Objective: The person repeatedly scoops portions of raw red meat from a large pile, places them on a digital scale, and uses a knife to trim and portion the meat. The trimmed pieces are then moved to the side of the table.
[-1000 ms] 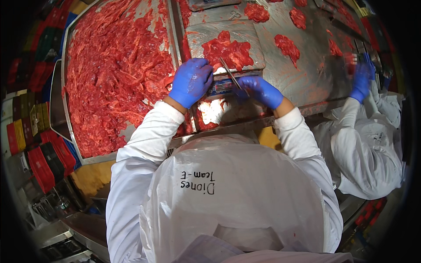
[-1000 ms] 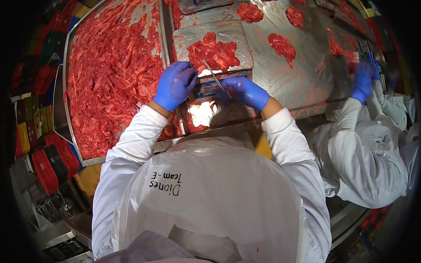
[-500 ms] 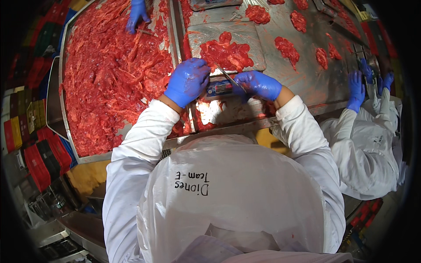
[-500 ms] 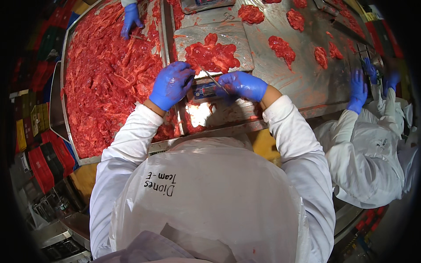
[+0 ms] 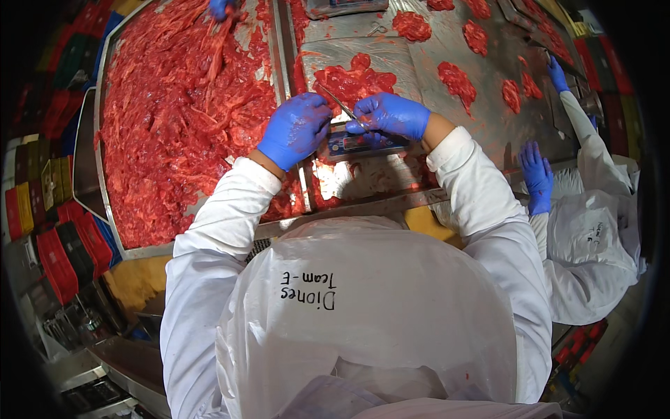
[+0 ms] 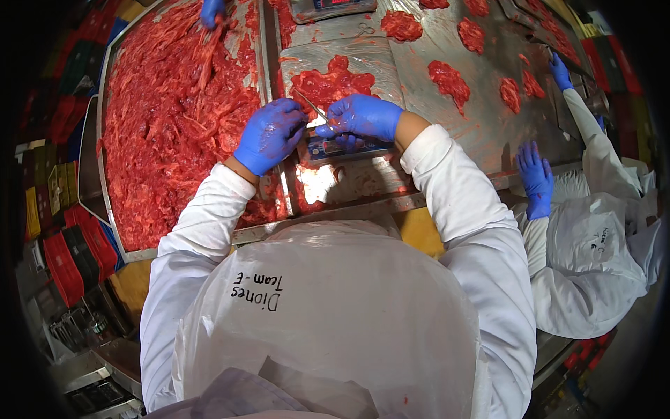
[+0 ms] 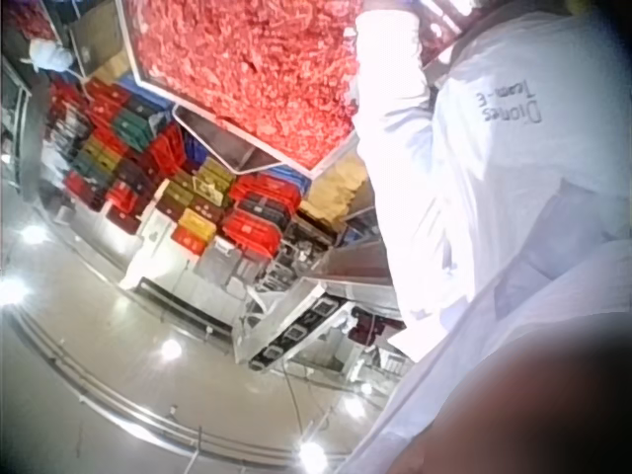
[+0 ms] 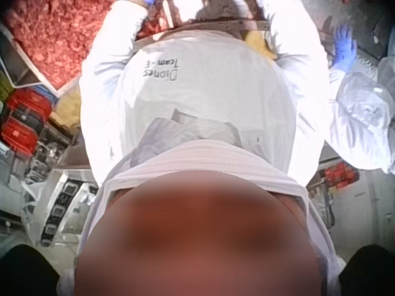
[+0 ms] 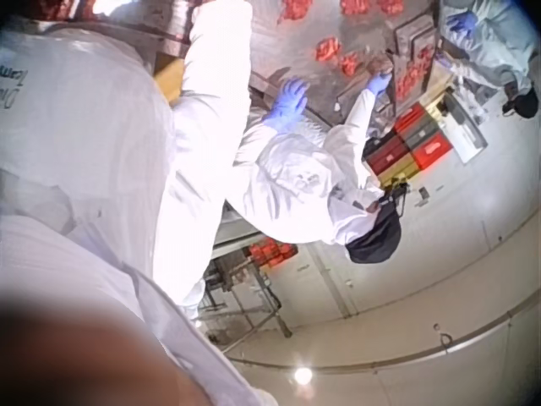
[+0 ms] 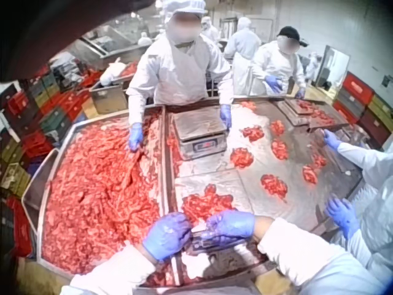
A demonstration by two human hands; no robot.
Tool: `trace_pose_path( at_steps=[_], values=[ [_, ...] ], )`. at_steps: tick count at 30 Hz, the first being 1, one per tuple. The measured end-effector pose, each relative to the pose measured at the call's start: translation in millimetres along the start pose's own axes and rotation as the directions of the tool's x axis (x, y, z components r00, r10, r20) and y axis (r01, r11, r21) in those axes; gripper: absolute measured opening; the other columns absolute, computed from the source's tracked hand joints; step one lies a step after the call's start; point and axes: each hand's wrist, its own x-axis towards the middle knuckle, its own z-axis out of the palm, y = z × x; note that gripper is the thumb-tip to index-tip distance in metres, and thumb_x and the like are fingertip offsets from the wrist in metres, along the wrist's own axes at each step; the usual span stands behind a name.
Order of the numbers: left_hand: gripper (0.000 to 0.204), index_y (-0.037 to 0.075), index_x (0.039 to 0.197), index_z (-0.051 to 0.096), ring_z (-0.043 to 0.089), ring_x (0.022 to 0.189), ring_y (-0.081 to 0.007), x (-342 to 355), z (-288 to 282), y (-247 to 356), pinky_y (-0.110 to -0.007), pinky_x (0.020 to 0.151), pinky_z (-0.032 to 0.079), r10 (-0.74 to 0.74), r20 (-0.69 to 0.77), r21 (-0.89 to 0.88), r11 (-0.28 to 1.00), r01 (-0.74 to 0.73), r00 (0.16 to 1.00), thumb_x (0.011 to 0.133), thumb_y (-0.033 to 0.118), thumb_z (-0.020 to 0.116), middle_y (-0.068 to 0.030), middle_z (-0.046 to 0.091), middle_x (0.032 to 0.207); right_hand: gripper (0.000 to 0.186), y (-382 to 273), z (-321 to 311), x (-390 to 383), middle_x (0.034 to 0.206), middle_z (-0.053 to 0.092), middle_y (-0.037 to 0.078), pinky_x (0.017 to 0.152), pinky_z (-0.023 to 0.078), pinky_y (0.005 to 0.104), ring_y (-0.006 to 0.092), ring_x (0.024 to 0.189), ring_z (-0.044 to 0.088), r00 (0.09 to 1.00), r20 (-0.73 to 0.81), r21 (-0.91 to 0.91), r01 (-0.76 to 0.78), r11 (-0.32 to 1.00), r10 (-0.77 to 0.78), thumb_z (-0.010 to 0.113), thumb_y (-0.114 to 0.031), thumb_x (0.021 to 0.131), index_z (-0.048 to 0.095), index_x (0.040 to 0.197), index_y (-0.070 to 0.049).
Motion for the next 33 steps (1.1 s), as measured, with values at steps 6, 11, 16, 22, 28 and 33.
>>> trace_pose_path(
  at_steps=[6,11,16,22,28,33],
  values=[
    [0.019,0.006,0.101,0.07,0.065,0.102,-0.0348,-9.7,3.2,-6.7,-0.044,0.087,0.055,0.01,-0.07,0.004,1.0,-0.01,0.997,0.084,0.013,0.073,-0.0139,0.066,0.107,0.031,-5.3,-0.2,-1.1,0.07,0.063,0.0,0.056,0.049,0.0263,0.0079,0.058,0.056,1.0,0.014,-0.059,0.002,0.998,-0.001,0.083,-0.031,0.09,0.065,0.083,-0.007],
    [0.015,0.005,0.097,0.069,0.066,0.1,-0.0348,-5.3,-0.7,-0.4,-0.044,0.085,0.055,0.004,-0.028,-0.019,1.0,-0.005,1.0,0.085,0.013,0.072,-0.014,0.066,0.105,0.034,-29.4,2.7,27.4,0.069,0.065,0.002,0.055,0.048,0.0278,0.0087,0.057,0.058,0.999,-0.037,-0.011,0.032,0.999,-0.033,0.083,-0.03,0.091,0.063,0.078,-0.005],
    [0.017,0.006,0.1,0.069,0.066,0.098,-0.0347,-17.8,2.2,-0.9,-0.044,0.083,0.055,-0.051,-0.054,-0.052,0.997,0.048,0.997,0.085,0.013,0.072,-0.0144,0.065,0.105,0.03,-36.1,1.8,33.0,0.071,0.068,0.007,0.058,0.051,0.0326,0.0136,0.06,0.062,0.997,-0.072,-0.196,0.021,0.98,-0.035,0.081,-0.028,0.09,0.067,0.081,-0.003],
    [0.041,0.01,0.122,0.07,0.06,0.119,-0.0378,-112.3,7.4,-52.4,-0.049,0.102,0.048,-0.442,-0.028,0.14,0.886,0.442,0.896,0.085,0.026,0.075,-0.0163,0.065,0.124,0.016,6.9,42.8,-10.3,0.084,0.074,0.013,0.068,0.055,0.0393,0.0209,0.07,0.07,0.93,0.366,-0.471,0.214,0.856,-0.031,0.073,-0.02,0.085,0.076,0.094,-0.007],
    [0.062,0.012,0.145,0.06,0.043,0.146,-0.0379,-201.5,14.3,-86.3,-0.052,0.121,0.032,-0.723,0.123,0.098,0.691,0.716,0.68,0.088,0.033,0.074,-0.0177,0.049,0.156,0.026,120.0,39.8,-97.2,0.096,0.073,0.008,0.075,0.055,0.0316,0.0177,0.088,0.071,0.906,-0.366,0.261,0.318,0.911,-0.211,0.072,-0.022,0.094,0.068,0.107,0.001],
    [0.069,0.005,0.152,0.05,0.041,0.147,-0.042,-81.8,1.9,-53.3,-0.048,0.121,0.034,-0.6,-0.329,-0.166,0.797,0.581,0.729,0.09,0.024,0.073,-0.0239,0.046,0.156,0.024,96.3,2.0,-99.3,0.105,0.073,0.009,0.09,0.056,0.0305,0.0151,0.097,0.069,0.723,-0.655,0.369,0.56,0.742,-0.22,0.071,-0.019,0.1,0.067,0.114,0.001]
  ],
)
